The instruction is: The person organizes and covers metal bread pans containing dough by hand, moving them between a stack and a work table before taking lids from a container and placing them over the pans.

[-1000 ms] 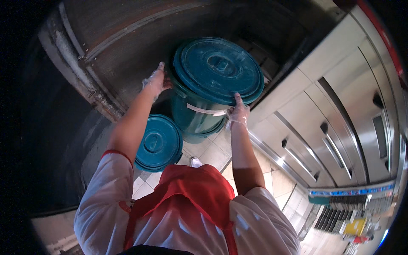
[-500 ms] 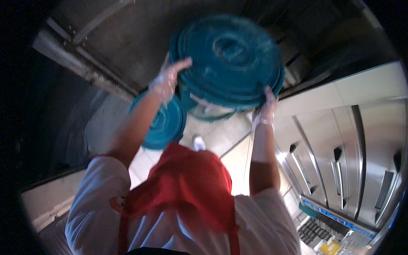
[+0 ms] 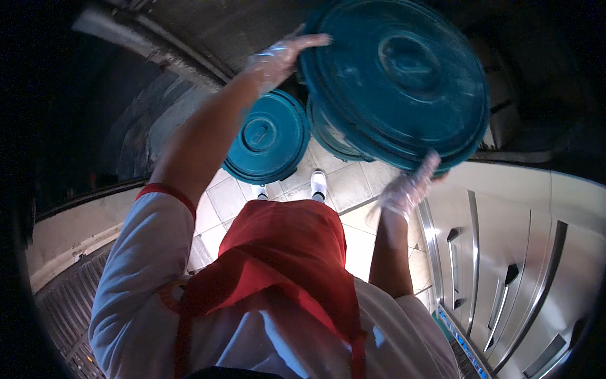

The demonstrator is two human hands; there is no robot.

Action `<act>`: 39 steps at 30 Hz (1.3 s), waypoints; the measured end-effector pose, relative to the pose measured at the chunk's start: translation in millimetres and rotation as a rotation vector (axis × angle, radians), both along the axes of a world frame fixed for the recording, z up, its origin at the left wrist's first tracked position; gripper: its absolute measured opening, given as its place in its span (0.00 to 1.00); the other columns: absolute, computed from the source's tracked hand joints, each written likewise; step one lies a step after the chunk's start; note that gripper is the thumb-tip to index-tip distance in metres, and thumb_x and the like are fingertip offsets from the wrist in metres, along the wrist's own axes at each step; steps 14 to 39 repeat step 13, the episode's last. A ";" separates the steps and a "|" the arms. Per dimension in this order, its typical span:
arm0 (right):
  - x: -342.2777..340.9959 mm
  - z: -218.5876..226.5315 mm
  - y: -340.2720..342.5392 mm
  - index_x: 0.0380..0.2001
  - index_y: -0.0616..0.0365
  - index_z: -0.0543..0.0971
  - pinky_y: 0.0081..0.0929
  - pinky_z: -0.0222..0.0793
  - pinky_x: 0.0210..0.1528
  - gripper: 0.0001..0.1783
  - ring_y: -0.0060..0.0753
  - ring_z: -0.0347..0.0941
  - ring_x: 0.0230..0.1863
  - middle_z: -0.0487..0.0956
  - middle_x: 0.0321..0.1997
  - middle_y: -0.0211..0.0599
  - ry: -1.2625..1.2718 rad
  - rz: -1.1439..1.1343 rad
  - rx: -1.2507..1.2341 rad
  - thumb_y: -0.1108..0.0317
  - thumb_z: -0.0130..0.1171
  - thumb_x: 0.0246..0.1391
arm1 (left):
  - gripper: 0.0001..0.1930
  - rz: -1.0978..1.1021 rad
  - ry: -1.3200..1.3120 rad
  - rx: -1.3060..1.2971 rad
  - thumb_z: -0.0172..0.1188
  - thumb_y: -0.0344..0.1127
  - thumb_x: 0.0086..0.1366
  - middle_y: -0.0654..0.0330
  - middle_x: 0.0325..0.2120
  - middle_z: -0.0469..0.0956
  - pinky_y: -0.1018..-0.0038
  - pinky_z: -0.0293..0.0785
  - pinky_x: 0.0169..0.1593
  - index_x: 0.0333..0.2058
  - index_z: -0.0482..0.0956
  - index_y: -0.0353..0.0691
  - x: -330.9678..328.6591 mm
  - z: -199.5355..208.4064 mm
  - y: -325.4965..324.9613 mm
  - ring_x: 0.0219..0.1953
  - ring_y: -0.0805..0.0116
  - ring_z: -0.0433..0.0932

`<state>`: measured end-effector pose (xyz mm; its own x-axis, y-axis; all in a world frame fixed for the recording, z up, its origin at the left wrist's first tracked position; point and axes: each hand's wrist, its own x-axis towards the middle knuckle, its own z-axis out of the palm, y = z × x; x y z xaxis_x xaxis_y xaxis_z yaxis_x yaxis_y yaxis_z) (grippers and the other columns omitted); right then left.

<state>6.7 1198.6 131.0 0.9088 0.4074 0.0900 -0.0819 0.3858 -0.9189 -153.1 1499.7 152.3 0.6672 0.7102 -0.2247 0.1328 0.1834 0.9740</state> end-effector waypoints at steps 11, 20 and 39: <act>-188.0 -320.2 -3.6 0.62 0.55 0.72 0.42 0.70 0.52 0.34 0.42 0.74 0.54 0.75 0.59 0.43 0.628 0.519 -1.236 0.42 0.57 0.63 | 0.32 0.052 0.541 0.530 0.65 0.51 0.62 0.43 0.52 0.75 0.52 0.67 0.62 0.59 0.72 0.38 -359.1 -191.8 -120.9 0.57 0.42 0.73; -230.8 -351.5 42.1 0.61 0.54 0.74 0.41 0.71 0.50 0.33 0.41 0.76 0.51 0.78 0.55 0.43 0.654 0.650 -1.240 0.42 0.58 0.62 | 0.37 -0.189 0.889 0.150 0.65 0.53 0.62 0.43 0.64 0.67 0.55 0.55 0.72 0.64 0.69 0.39 -525.4 -247.9 -166.4 0.67 0.48 0.65; -230.8 -351.5 42.1 0.61 0.54 0.74 0.41 0.71 0.50 0.33 0.41 0.76 0.51 0.78 0.55 0.43 0.654 0.650 -1.240 0.42 0.58 0.62 | 0.37 -0.189 0.889 0.150 0.65 0.53 0.62 0.43 0.64 0.67 0.55 0.55 0.72 0.64 0.69 0.39 -525.4 -247.9 -166.4 0.67 0.48 0.65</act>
